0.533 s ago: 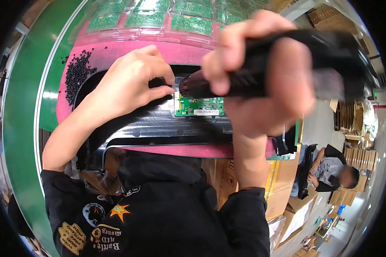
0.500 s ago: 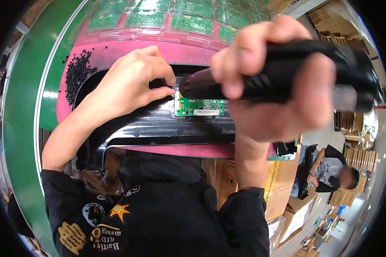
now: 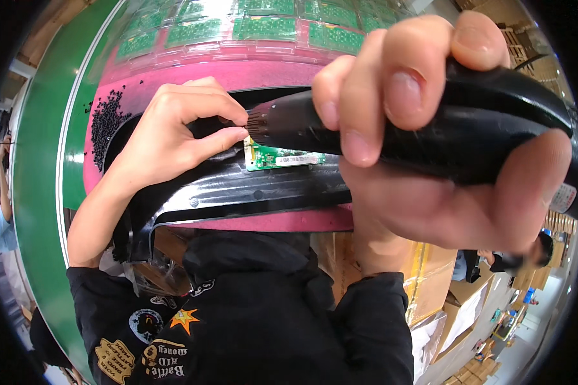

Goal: Assembling circuit boards into plastic housings and securing them with an electric screwdriver.

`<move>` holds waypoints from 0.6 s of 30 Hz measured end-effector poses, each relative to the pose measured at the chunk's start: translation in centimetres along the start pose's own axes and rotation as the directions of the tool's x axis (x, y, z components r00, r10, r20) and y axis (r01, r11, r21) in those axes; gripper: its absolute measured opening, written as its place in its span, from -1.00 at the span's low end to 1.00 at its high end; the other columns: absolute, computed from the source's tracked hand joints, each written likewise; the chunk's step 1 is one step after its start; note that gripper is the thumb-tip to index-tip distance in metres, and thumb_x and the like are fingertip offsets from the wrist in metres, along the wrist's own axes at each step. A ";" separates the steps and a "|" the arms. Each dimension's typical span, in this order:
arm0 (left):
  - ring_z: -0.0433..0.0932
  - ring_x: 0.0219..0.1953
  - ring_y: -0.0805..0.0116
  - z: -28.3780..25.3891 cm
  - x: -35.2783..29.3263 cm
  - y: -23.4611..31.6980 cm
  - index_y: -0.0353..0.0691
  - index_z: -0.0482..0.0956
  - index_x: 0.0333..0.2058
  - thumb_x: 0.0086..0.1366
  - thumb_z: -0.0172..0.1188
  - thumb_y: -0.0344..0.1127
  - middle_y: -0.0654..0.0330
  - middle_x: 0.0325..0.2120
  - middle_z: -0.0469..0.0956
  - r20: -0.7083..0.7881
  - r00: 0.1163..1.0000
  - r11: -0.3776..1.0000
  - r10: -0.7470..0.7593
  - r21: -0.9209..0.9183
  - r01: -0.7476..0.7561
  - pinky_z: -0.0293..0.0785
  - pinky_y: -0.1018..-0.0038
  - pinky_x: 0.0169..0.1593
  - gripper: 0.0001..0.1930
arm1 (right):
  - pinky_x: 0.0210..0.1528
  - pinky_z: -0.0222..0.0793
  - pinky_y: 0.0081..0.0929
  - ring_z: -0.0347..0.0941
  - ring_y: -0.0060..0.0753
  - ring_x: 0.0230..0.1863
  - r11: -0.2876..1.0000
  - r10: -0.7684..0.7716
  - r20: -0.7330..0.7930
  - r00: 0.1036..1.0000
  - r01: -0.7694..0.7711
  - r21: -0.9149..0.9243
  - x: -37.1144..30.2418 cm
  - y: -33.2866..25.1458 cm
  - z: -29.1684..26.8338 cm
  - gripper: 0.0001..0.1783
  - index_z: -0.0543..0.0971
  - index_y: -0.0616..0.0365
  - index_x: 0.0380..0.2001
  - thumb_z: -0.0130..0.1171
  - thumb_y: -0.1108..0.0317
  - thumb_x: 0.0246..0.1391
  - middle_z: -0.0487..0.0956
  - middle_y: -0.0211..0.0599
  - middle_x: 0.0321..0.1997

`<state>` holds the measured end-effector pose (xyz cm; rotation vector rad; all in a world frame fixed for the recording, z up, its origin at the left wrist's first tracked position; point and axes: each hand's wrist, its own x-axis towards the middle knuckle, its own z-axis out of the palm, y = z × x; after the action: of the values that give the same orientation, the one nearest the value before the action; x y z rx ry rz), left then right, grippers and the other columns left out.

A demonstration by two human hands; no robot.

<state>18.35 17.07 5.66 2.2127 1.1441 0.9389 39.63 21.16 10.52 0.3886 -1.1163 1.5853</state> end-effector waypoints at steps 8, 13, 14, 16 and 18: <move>0.52 -0.29 0.22 0.2 0.3 0.0 -0.36 0.60 -0.35 0.07 0.26 -0.50 0.12 -0.40 0.63 0.053 0.999 1.000 0.011 0.014 -0.012 0.45 0.37 -0.16 -0.87 | -0.35 0.21 -0.45 0.29 -0.56 -0.55 0.911 0.243 0.101 0.965 -0.191 -0.366 0.3 -1.8 -0.1 -0.49 0.37 0.09 -0.16 0.08 -0.08 0.00 0.38 -0.47 -0.36; 0.53 -0.27 0.16 0.2 0.3 0.0 -0.40 0.56 -0.31 0.08 0.22 -0.53 0.06 -0.37 0.60 0.072 0.994 0.992 0.087 -0.097 -0.080 0.44 0.36 -0.14 -0.83 | -0.33 0.22 -0.45 0.32 -0.54 -0.52 0.933 0.153 0.075 0.985 -0.119 -0.339 -0.4 -1.2 0.7 -0.49 0.36 0.10 -0.13 0.08 -0.08 0.03 0.39 -0.44 -0.33; 0.53 -0.27 0.16 0.1 0.2 0.0 -0.40 0.56 -0.31 0.08 0.22 -0.53 0.06 -0.37 0.60 0.066 0.995 0.993 0.081 -0.093 -0.075 0.44 0.36 -0.14 -0.83 | -0.34 0.22 -0.45 0.32 -0.54 -0.52 0.930 0.163 0.082 0.983 -0.125 -0.346 -0.3 -1.1 0.9 -0.48 0.35 0.11 -0.13 0.07 -0.08 0.04 0.40 -0.44 -0.33; 0.54 -0.30 0.17 -0.1 0.0 0.2 -0.40 0.56 -0.33 0.07 0.25 -0.53 0.07 -0.39 0.60 0.024 1.000 0.994 0.011 -0.108 -0.008 0.45 0.37 -0.17 -0.84 | -0.35 0.22 -0.46 0.33 -0.54 -0.52 0.923 0.181 0.096 0.979 -0.135 -0.360 -0.1 -0.8 1.1 -0.48 0.34 0.12 -0.12 0.05 -0.08 0.06 0.40 -0.42 -0.33; 0.55 -0.34 0.20 0.2 -0.1 0.2 -0.40 0.57 -0.37 0.06 0.27 -0.52 0.09 -0.42 0.60 -0.012 1.000 0.995 -0.007 -0.102 0.006 0.46 0.39 -0.21 -0.86 | -0.36 0.22 -0.46 0.33 -0.54 -0.52 0.920 0.192 0.102 0.976 -0.143 -0.365 -0.1 -0.5 1.3 -0.48 0.34 0.12 -0.11 0.05 -0.08 0.07 0.40 -0.42 -0.33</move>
<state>18.57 16.87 5.67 2.1236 1.0834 0.9872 39.74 20.03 11.38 0.1617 -1.5471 1.4788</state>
